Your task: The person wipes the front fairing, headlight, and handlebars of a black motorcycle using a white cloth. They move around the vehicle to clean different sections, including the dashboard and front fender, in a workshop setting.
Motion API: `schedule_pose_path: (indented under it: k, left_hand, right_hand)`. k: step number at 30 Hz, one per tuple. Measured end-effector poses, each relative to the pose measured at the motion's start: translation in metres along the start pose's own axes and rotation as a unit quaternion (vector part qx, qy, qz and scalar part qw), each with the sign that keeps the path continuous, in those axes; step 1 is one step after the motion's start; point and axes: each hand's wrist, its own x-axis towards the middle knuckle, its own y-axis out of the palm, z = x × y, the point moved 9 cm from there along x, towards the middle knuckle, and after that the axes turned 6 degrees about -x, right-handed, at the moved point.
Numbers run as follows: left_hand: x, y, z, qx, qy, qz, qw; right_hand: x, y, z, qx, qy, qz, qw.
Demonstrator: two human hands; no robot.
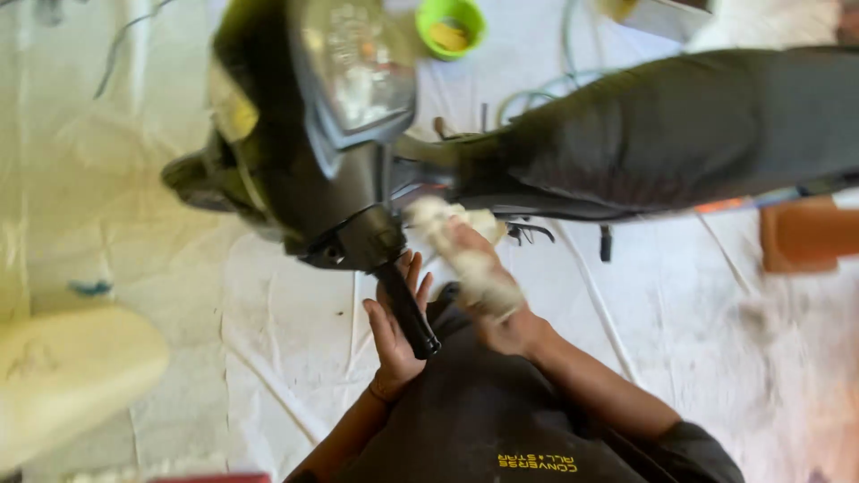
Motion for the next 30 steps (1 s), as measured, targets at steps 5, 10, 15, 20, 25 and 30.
schedule_pose_path:
  k: [5,10,15,20,25,30]
  left_hand:
    - [-0.021,-0.05,0.008,0.098,0.025,-0.107,0.989]
    - [0.002,-0.016,0.005,0.198,-0.022,-0.165,0.966]
    - [0.003,0.027,-0.027,0.336,0.007,-0.2,0.92]
    - [-0.023,0.03,-0.062,0.48,0.182,-0.365,0.777]
    - [-0.063,0.033,-0.062,0.367,0.414,-0.441,0.707]
    - [-0.068,0.002,-0.052,0.36,0.413,-0.473,0.69]
  right_hand:
    - [0.02,0.069,0.066,0.066,-0.215,0.27,0.936]
    - [0.001,0.026,0.033,0.299,-0.126,0.415,0.85]
    - [-0.034,0.019,-0.101,0.363,0.338,0.379,0.781]
    - [0.029,0.0,-0.074,0.329,0.153,0.265,0.893]
    - [0.015,0.065,0.006,0.127,-0.397,0.352,0.838]
    - [0.006,0.056,0.004,0.25,-0.39,0.383,0.799]
